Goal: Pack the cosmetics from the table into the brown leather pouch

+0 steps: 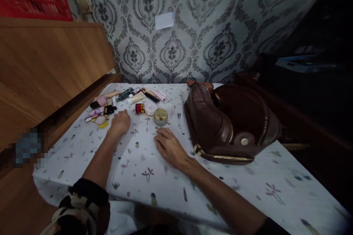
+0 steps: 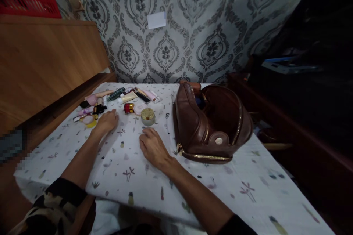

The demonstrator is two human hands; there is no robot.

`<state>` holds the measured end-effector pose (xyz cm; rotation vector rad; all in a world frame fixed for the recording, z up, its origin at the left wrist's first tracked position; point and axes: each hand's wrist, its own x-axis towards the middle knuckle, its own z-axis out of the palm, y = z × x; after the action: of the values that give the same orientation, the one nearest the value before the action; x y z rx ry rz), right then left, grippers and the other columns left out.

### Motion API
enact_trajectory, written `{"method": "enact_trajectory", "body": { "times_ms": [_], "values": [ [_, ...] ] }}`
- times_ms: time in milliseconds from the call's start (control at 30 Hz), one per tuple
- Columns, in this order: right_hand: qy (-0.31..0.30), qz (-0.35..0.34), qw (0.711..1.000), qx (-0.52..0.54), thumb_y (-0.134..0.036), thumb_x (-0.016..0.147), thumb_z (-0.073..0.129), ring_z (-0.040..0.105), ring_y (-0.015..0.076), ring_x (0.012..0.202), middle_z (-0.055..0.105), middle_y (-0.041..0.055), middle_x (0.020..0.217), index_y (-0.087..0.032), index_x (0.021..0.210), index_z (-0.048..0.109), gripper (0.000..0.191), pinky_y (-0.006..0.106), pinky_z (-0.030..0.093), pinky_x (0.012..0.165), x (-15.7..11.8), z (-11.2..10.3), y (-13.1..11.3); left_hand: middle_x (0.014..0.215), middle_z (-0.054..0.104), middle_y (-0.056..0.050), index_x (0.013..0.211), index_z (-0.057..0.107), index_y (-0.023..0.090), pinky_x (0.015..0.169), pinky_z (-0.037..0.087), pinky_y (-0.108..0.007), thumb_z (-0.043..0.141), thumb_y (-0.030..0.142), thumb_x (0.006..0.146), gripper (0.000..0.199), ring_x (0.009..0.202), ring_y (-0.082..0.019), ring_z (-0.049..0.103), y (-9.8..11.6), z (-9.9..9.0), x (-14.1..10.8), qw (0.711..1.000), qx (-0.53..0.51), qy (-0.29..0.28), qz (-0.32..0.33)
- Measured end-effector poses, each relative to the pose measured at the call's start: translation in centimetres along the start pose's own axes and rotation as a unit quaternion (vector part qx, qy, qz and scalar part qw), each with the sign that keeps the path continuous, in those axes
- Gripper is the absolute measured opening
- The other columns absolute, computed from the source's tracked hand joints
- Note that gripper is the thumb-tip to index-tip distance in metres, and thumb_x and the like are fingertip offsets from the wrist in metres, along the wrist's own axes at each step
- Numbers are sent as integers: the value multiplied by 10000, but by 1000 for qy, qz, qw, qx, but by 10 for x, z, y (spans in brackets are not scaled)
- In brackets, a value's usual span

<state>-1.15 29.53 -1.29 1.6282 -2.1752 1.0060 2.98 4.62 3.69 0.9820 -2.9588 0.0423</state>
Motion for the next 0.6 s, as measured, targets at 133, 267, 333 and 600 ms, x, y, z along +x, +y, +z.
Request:
{"method": "enact_trajectory", "body": {
  "times_ms": [133,267,333,600],
  "values": [
    [16,14,999,29,-104,918,507,568,263,1083,637,137,1067,-150,915,674,173,430,533,937,-1,0,3,1190,666,-188,1214,578,118,886,478,-362,450,286,924,358,1107,-303,637,-2,-9,-4,999,1,-37,35],
    [9,19,999,40,-100,918,501,564,255,1077,636,126,1043,-161,915,665,175,431,526,943,-1,0,3,1180,662,-204,1073,632,121,868,478,-376,555,391,868,347,1112,-339,621,-5,-16,-7,998,-6,-50,49],
    [9,22,999,43,-96,915,498,563,254,1071,635,123,1035,-163,913,660,175,430,528,938,-1,0,3,1198,656,-209,1068,637,125,873,475,-385,574,465,846,411,1124,-351,610,-7,-18,-7,996,-17,-55,62],
    [8,28,999,39,-96,912,511,565,251,1049,635,122,1023,-153,916,661,160,411,531,930,-2,-1,5,1004,722,-103,943,672,164,797,477,-318,315,527,904,511,935,-254,653,-30,-34,3,975,-105,-111,161]
  ]
}}
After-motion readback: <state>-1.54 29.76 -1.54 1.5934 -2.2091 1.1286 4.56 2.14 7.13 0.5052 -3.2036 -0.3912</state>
